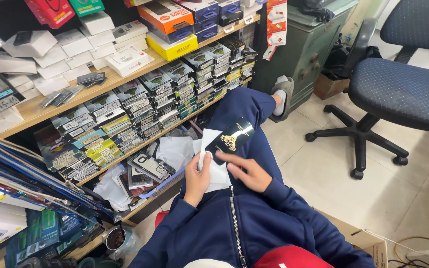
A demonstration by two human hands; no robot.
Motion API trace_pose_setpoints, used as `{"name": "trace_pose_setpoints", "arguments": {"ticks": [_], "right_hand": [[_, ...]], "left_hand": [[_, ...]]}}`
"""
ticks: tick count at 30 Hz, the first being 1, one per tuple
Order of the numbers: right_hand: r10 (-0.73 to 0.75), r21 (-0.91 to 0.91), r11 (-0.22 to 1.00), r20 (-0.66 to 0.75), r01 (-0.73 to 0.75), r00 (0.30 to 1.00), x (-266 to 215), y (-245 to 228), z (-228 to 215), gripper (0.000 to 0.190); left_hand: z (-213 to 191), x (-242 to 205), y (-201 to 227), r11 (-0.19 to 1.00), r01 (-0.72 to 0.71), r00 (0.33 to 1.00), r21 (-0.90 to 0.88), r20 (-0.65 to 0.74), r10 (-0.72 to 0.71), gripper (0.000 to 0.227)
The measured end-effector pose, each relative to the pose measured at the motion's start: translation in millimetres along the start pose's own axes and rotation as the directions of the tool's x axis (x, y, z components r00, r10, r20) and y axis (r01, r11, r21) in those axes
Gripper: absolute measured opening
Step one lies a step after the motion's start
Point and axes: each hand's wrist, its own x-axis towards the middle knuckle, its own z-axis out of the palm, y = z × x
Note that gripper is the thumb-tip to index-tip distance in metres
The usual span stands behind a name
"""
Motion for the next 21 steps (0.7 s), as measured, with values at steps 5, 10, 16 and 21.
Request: {"name": "trace_pose_setpoints", "arguments": {"ticks": [5,10,16,21], "right_hand": [[-0.071,0.034,0.997,0.111,0.068,0.991,1,-16,1,0.038],[0.022,0.128,0.992,-0.195,0.003,0.980,5,5,-2,0.054],[0.102,0.129,0.989,-0.242,-0.072,0.965,5,1,-3,0.063],[-0.003,0.011,1.000,0.052,0.003,0.999,-1,-21,7,0.047]], "left_hand": [[-3,0,-8,1.000,0.022,1.000,0.002,-0.009,-0.022,0.030],[-2,-5,27,1.000,-0.010,1.000,0.010,0.008,0.010,0.028],[-2,-2,32,0.995,-0.074,0.995,0.066,0.064,0.070,0.030],[-5,1,1,0.995,-0.076,0.996,0.064,0.059,0.072,0.030]]}}
